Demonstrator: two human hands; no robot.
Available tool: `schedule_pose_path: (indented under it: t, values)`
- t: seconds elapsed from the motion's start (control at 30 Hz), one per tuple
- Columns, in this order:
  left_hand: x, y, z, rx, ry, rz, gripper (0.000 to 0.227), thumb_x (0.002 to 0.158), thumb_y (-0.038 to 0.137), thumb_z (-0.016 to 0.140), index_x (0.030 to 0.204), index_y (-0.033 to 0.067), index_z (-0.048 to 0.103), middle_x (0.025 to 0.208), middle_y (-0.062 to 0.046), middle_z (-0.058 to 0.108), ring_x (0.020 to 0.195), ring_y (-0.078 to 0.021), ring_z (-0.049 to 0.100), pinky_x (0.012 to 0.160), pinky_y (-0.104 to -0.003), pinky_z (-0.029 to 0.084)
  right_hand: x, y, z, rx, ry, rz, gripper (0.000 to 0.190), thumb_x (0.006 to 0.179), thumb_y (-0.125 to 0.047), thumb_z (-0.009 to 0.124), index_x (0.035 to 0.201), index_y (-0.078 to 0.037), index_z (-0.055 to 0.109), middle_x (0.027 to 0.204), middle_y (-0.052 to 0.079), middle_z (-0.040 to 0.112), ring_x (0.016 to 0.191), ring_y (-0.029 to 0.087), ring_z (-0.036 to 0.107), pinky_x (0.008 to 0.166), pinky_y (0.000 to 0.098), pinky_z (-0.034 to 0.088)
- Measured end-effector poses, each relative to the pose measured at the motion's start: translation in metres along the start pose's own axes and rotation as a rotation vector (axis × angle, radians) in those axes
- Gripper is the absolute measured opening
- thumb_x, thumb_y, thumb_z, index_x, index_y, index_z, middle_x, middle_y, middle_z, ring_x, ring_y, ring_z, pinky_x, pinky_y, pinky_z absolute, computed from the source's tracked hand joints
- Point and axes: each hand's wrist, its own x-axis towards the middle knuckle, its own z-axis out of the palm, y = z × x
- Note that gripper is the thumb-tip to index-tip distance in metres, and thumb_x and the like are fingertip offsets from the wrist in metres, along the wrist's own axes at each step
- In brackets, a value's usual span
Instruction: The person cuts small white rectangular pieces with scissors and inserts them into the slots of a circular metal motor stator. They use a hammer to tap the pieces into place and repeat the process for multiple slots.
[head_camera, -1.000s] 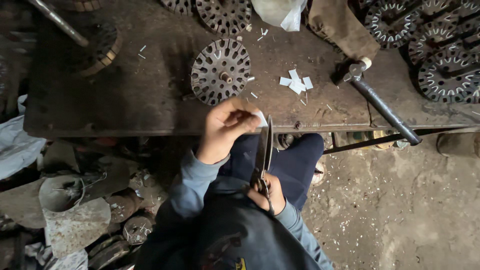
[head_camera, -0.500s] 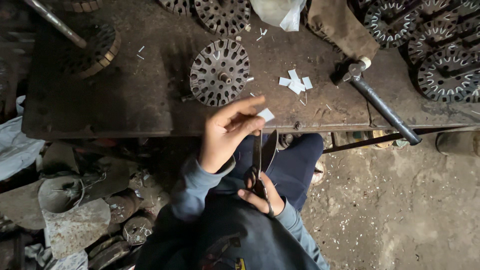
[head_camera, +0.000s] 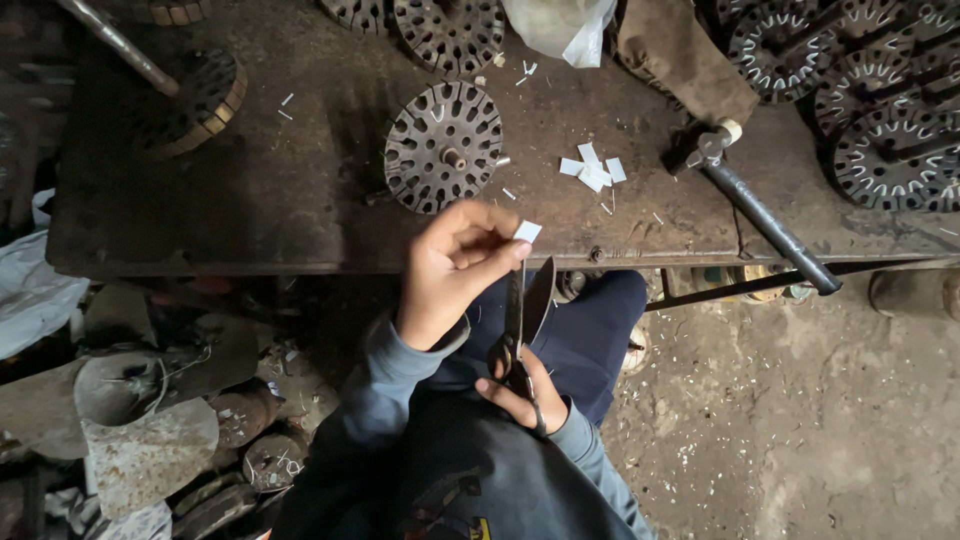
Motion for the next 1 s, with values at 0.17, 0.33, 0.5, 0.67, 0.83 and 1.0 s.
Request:
schedule_pose_path:
  t: [0.17,0.33,0.5,0.67,0.83,1.0]
  values:
    - [0.001,0.002,0.002,0.081,-0.08,0.008,0.026,0.101,-0.002,0.068,0.127,-0.0038,0.067,0.112,-0.006,0.072,0.101,-0.0112,0.071,0.092,-0.024,0.061,0.0,0.001,-0.001,0.02,0.001,0.014,0.029,0.088,-0.006,0.076,0.088,-0.01,0.047,0.083,-0.002,0.05,0.075,0.009,0.048,0.068,0.0261,0.042]
    - [0.002,-0.008,-0.004,0.115,0.005,-0.028,0.023,0.099,-0.001,0.072,0.122,-0.0026,0.071,0.109,-0.007,0.073,0.096,-0.0106,0.07,0.084,-0.023,0.059,0.0,0.004,-0.001,-0.009,-0.007,0.036,0.03,0.088,-0.005,0.077,0.087,-0.01,0.047,0.08,-0.002,0.048,0.073,0.009,0.045,0.066,0.0261,0.039]
    - [0.002,-0.021,-0.011,0.133,0.018,-0.001,0.027,0.095,-0.001,0.075,0.122,-0.003,0.069,0.109,-0.007,0.073,0.096,-0.0103,0.069,0.085,-0.024,0.056,0.0,0.006,0.001,0.089,-0.011,-0.006,0.029,0.088,-0.003,0.075,0.087,-0.011,0.046,0.082,-0.003,0.049,0.075,0.008,0.046,0.068,0.0256,0.041]
    - [0.001,-0.026,-0.013,-0.056,0.041,-0.095,0.023,0.097,0.001,0.073,0.119,-0.0029,0.069,0.108,-0.006,0.073,0.098,-0.011,0.071,0.087,-0.025,0.06,0.0,0.009,0.001,0.081,0.004,0.003,0.028,0.088,-0.002,0.075,0.086,-0.009,0.048,0.082,-0.002,0.05,0.075,0.009,0.046,0.068,0.0262,0.041]
    - [0.003,-0.027,-0.013,-0.012,0.001,0.087,0.021,0.099,0.0,0.072,0.119,-0.0022,0.067,0.116,-0.007,0.07,0.103,-0.0131,0.07,0.091,-0.027,0.06,0.001,0.006,0.003,0.088,-0.045,-0.046,0.028,0.089,-0.002,0.074,0.085,-0.009,0.047,0.082,-0.001,0.05,0.075,0.01,0.046,0.068,0.0266,0.041]
    - [0.001,-0.029,-0.016,-0.02,-0.059,-0.108,0.03,0.098,0.001,0.072,0.127,-0.003,0.064,0.108,-0.008,0.072,0.094,-0.0122,0.071,0.087,-0.026,0.058,0.002,-0.002,0.001,0.05,-0.017,-0.041,0.028,0.087,-0.002,0.074,0.082,-0.009,0.047,0.078,0.0,0.05,0.072,0.01,0.047,0.067,0.0271,0.042]
